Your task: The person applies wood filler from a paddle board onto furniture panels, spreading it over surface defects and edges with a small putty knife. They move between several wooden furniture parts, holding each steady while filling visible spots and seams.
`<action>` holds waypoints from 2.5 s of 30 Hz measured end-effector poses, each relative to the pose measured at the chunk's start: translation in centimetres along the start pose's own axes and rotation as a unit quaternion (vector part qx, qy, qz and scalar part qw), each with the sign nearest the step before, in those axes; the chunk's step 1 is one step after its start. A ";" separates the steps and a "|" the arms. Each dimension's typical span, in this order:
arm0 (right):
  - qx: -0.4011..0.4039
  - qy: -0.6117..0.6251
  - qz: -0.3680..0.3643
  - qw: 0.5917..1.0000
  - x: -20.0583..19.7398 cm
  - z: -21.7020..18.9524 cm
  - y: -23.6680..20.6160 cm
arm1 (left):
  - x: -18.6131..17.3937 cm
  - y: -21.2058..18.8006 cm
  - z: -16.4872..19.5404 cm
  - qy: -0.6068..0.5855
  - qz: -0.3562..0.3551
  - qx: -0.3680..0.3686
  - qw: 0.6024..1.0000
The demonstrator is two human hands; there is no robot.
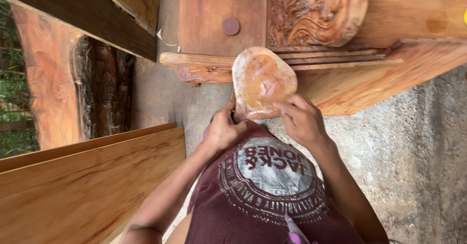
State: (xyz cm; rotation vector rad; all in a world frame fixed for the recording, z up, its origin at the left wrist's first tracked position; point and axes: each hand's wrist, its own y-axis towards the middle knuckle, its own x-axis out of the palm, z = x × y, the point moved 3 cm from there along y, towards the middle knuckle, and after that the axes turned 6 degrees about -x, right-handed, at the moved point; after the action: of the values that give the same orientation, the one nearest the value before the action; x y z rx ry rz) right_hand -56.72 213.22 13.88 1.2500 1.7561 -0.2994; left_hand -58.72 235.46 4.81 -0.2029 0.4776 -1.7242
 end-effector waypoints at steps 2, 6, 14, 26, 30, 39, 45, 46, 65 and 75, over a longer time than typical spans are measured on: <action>0.048 0.048 -0.003 0.998 0.1 -0.5 -1.0 | -0.7 -0.1 -1.0 0.035 0.004 -0.007 0.999; 0.178 0.070 0.034 0.981 0.0 0.6 -3.0 | -1.6 -0.1 -3.2 0.052 -0.024 -0.032 0.998; 0.133 0.110 -0.008 0.985 1.4 4.2 -10.0 | 3.7 -5.4 -6.3 0.090 0.023 -0.014 0.996; 0.187 0.264 -0.021 0.946 14.9 15.7 -24.6 | 22.6 -6.6 -24.2 0.013 0.259 -0.152 0.954; 0.136 0.257 -0.015 0.957 22.7 17.5 -24.8 | 22.9 -2.8 -31.7 0.011 0.300 -0.171 0.938; 0.051 0.224 -0.030 0.973 27.4 13.3 -33.3 | 28.5 -15.9 -37.1 -0.067 0.318 -0.341 0.882; 0.178 0.217 -0.073 0.957 24.9 12.7 -40.7 | 30.7 -23.5 -35.7 -0.139 0.410 -0.377 0.819; 0.168 0.213 -0.072 0.960 25.2 12.8 -41.2 | 30.4 -23.3 -36.2 -0.142 0.413 -0.357 0.826; 0.003 0.058 0.288 0.956 21.1 24.9 -19.2 | 16.7 1.8 -41.4 -0.131 0.350 0.038 0.927; -0.090 -0.009 0.426 0.900 16.2 26.5 -11.2 | 18.9 7.5 -44.8 -0.218 0.268 0.140 0.928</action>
State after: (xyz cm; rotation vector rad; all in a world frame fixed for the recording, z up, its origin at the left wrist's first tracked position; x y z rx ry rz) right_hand -52.68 200.98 -16.45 1.7247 1.0372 0.3531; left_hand -73.51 225.16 -40.94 -0.2166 -0.0505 -1.1422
